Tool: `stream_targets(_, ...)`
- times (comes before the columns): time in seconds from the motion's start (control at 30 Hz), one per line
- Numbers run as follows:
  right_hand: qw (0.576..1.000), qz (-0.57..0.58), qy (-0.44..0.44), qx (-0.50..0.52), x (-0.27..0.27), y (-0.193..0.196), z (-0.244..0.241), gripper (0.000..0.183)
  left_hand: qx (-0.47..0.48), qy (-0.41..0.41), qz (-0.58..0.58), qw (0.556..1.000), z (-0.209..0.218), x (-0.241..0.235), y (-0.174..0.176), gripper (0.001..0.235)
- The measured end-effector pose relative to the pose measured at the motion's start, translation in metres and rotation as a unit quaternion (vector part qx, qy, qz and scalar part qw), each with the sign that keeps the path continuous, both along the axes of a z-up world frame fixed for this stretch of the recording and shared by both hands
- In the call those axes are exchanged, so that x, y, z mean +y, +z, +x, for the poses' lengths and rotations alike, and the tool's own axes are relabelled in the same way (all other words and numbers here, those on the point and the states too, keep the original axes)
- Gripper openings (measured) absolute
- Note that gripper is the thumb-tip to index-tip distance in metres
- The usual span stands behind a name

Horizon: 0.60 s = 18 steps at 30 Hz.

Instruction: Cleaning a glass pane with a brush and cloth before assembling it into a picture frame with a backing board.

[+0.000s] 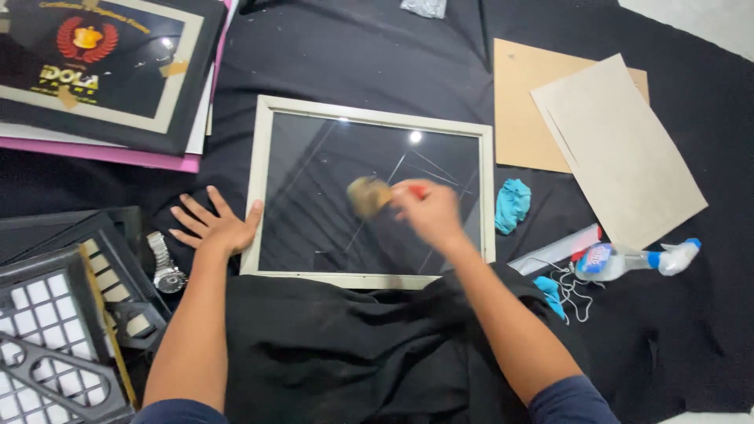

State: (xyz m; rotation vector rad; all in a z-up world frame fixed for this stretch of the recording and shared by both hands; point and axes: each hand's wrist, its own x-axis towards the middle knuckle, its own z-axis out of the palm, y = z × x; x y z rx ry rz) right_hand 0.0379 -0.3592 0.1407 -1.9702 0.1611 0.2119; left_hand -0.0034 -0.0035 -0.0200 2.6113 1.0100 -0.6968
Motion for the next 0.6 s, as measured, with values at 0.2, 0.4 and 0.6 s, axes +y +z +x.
stream_targets(0.2, 0.993, -0.007, 0.113, 0.045, 0.101, -0.023, 0.007, 0.021, -0.018, 0.008, -0.003, 1.0, -0.001, -0.001, -0.002, 0.102)
stream_targets(0.4, 0.998, 0.019, 0.045, 0.027, 0.126, -0.058, 0.061, 0.024, -0.063, 0.007, 0.032, 0.998, -0.005, 0.003, -0.021, 0.101)
stream_targets(0.6, 0.998, -0.03, -0.052, 0.01, 0.002, -0.043, 0.087, 0.03, -0.093, -0.006, 0.063, 0.994, -0.007, 0.002, -0.035, 0.105)
